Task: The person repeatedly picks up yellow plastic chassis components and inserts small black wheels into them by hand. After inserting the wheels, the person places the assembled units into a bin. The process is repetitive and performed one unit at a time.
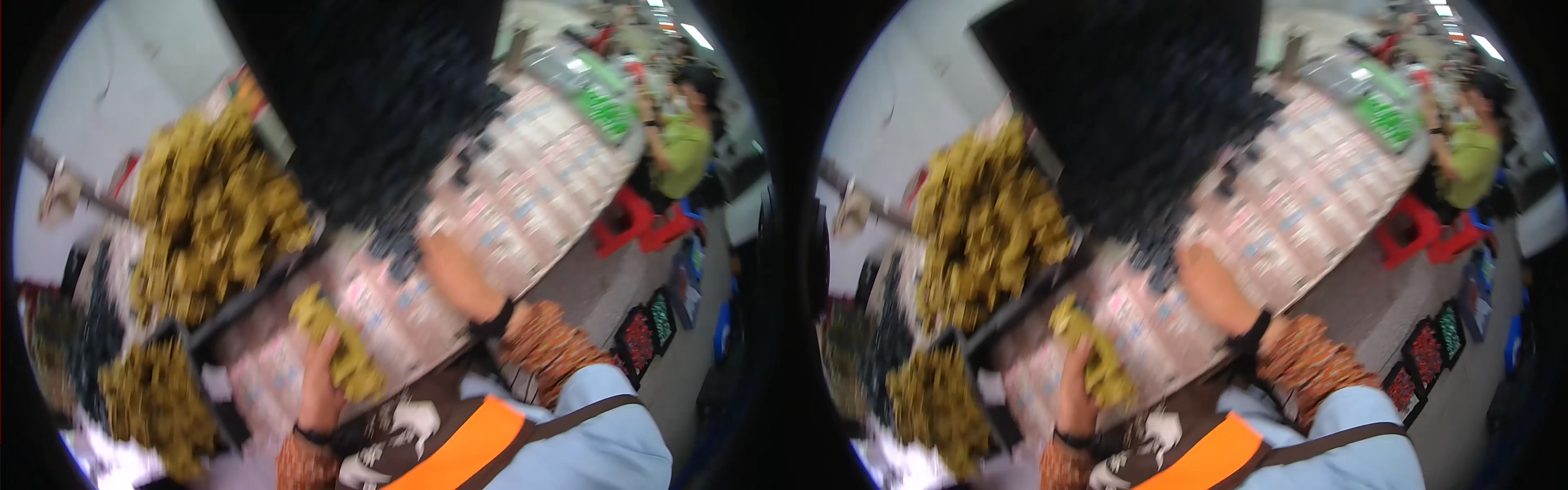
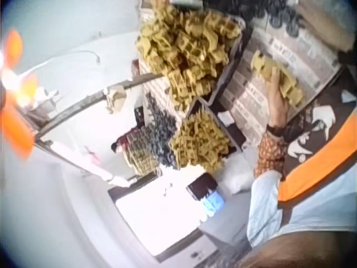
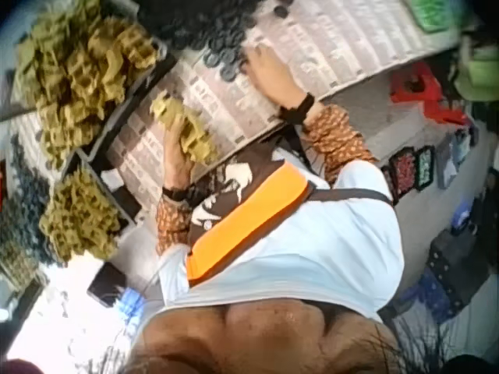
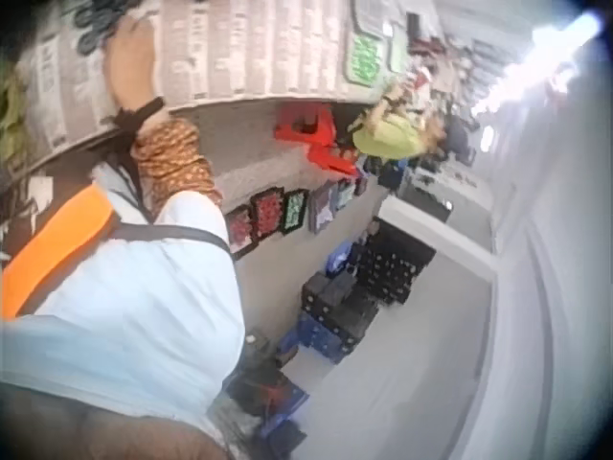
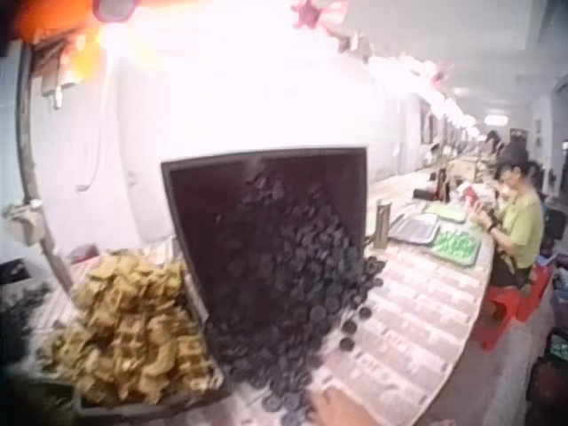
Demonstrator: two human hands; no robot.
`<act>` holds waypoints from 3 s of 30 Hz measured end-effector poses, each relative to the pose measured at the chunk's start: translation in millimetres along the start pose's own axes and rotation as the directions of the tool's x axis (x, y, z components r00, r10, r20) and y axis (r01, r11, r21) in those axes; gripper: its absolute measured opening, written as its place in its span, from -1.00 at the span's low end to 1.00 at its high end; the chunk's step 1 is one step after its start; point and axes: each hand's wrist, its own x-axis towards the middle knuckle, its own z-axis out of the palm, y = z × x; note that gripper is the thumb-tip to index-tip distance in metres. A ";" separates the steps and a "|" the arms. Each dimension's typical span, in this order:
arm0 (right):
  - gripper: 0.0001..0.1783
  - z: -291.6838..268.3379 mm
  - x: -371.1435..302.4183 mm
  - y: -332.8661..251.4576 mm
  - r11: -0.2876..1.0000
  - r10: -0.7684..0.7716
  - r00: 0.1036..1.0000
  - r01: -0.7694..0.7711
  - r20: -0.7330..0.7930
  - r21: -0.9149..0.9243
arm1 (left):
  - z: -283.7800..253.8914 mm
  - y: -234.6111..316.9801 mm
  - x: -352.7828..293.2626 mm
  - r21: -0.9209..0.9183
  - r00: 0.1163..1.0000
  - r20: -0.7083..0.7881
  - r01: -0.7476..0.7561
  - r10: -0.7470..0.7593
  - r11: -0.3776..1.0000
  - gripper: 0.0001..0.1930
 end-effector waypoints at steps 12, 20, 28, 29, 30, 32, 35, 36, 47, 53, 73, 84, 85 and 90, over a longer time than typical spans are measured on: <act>-0.67 -34.9 -2.5 -7.2 0.860 0.183 0.958 -0.264 0.219 0.437 | 0.8 -8.4 -4.3 -0.060 0.999 0.044 -0.028 0.031 0.998 -0.44; -0.58 -38.7 -12.6 -25.9 0.984 0.013 0.995 -0.030 0.096 0.178 | 7.5 -5.8 -10.6 0.006 0.999 0.045 -0.025 0.025 1.000 -0.39; -0.54 -46.7 -14.6 -37.4 0.898 0.060 0.942 -0.195 0.329 0.395 | 2.1 -10.5 -11.5 -0.036 0.999 -0.020 -0.051 0.050 0.998 -0.39; -0.54 -51.0 -12.8 -44.5 0.802 0.044 0.919 -0.266 0.391 0.534 | 3.1 -11.6 -12.8 -0.026 0.997 -0.046 -0.062 0.061 0.998 -0.38; -0.53 -55.1 -10.5 -55.8 0.682 0.023 0.895 -0.341 0.446 0.647 | 2.6 -12.7 -13.1 -0.041 0.997 -0.053 -0.054 0.052 0.998 -0.40; -0.51 -55.8 -11.4 -74.7 0.468 -0.061 0.849 -0.439 0.524 0.767 | 2.1 -14.0 -12.9 -0.069 0.998 -0.060 -0.040 0.036 0.997 -0.43; -0.50 -46.1 -26.5 -93.7 0.372 -0.130 0.796 -0.514 0.592 0.773 | 6.4 -13.4 -14.4 -0.110 0.994 -0.083 -0.076 0.067 0.991 -0.47; -0.48 -42.5 -31.3 -94.9 0.327 -0.164 0.775 -0.541 0.611 0.775 | 5.9 -13.4 -14.0 -0.075 0.990 -0.085 -0.118 0.112 0.990 -0.47; -0.43 -29.7 -52.0 -111.3 0.098 -0.070 0.804 -0.584 0.591 0.806 | 9.9 -17.6 -14.5 0.050 0.899 -0.124 -0.417 0.420 0.908 -0.59; -0.43 -37.3 -58.9 -127.4 0.215 -0.077 0.871 -0.461 0.486 0.861 | 18.6 -19.4 -14.6 0.134 0.759 -0.150 -0.620 0.634 0.773 -0.59; -0.60 -74.5 16.2 -132.2 0.452 -0.177 0.918 -0.244 0.355 0.858 | -69.2 238.9 -62.9 0.544 0.541 -0.219 -0.623 0.812 0.562 -0.40; -0.68 -122.0 20.7 -106.0 0.649 0.000 0.981 -0.146 0.192 0.747 | -258.7 379.7 73.1 0.812 0.654 -0.252 0.543 0.714 -0.211 -0.44; -0.68 -134.7 25.8 -106.0 0.667 0.003 0.988 -0.119 0.157 0.735 | -259.0 378.4 79.2 0.804 0.626 -0.262 0.562 0.734 -0.193 -0.45; -0.78 -200.1 61.6 -128.9 0.572 -0.027 0.990 0.129 -0.138 0.810 | -245.2 383.3 50.4 0.807 0.626 -0.200 0.542 0.754 -0.235 -0.36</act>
